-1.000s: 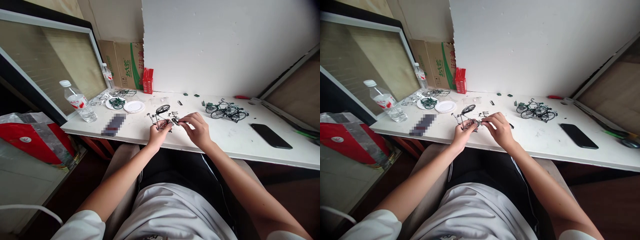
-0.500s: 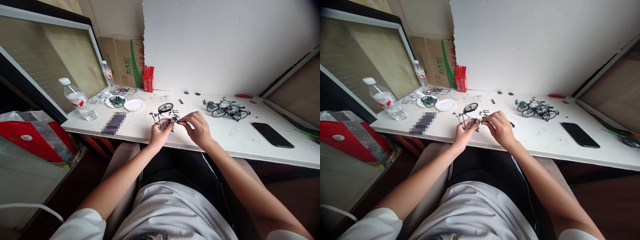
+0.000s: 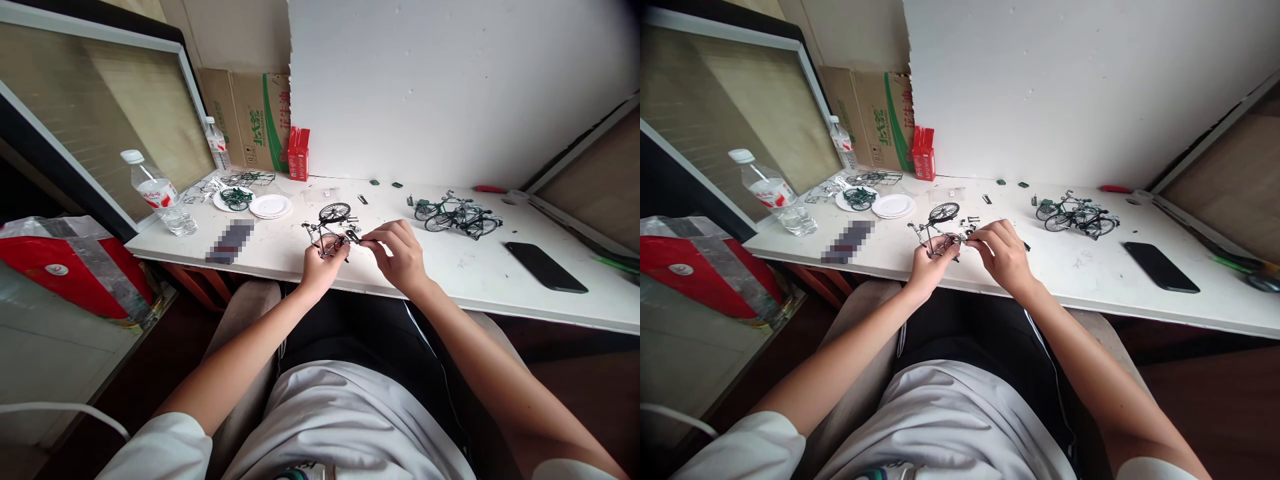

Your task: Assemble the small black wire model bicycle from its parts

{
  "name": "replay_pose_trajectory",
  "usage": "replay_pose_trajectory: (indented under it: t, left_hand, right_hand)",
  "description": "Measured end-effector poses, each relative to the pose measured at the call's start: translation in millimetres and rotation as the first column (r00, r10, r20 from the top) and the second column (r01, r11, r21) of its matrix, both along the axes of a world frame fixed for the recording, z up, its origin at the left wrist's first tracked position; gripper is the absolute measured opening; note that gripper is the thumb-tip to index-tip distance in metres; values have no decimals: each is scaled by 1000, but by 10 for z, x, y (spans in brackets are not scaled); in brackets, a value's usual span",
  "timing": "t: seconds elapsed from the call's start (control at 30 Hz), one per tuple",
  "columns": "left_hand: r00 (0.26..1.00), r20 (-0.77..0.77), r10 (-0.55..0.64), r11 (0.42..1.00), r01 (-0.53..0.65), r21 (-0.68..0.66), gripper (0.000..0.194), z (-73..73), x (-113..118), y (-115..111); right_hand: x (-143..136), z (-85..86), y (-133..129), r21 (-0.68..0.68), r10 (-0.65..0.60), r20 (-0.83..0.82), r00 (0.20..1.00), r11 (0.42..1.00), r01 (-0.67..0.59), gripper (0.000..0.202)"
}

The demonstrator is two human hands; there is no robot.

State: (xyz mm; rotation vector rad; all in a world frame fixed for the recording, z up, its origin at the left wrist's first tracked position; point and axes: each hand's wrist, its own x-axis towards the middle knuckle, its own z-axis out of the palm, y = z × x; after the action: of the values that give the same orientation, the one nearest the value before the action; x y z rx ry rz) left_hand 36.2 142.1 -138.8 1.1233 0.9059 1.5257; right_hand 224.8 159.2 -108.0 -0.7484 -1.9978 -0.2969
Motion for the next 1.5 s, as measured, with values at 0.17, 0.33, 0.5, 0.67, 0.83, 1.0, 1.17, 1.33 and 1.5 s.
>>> replay_pose_trajectory:
  t: [0.17, 0.33, 0.5, 0.67, 0.83, 1.0, 1.17, 1.33, 1.5]
  left_hand:
    - [1000, 0, 4, 1000, -4, 11, 38, 34, 5, -52]
    - [1000, 6, -3, 1000, 3, 5, 39, 37, 16, -42]
    - [1000, 21, -7, 1000, 7, 14, 39, 41, 15, -43]
    - [1000, 24, -14, 1000, 13, 25, 38, 34, 13, -47]
    - [1000, 25, -16, 1000, 15, 27, 38, 18, 9, -36]
    - [1000, 22, -16, 1000, 16, 6, 39, 1, 18, -41]
    - [999, 41, -35, 999, 35, 1, 39, -7, 34, -55]
    - [999, 29, -35, 999, 35, 2, 35, 5, 46, -74]
    - [999, 15, -42, 999, 42, -3, 35, 6, 57, -94]
  right_hand:
    - [-12, 44, -18, 11, 35, -26, 999, 999, -35, 11]
    - [4, 67, -20, 18, 31, -30, 999, 999, -30, 10]
    - [5, 58, -23, 17, 22, -39, 999, 1000, -21, 13]
    - [-3, 61, -27, -15, 7, -31, 999, 1000, -8, 17]
    - [3, 83, -31, -5, 12, -38, 999, 1000, -12, 18]
    - [2, 81, -24, -8, 16, -42, 999, 1000, -16, 19]
    - [-1, 43, -17, -21, 25, -46, 999, 999, -26, 21]
    - [-9, 34, -21, -17, 2, -35, 999, 1000, -2, 25]
    - [5, 47, -12, 10, 7, -41, 999, 1000, -6, 23]
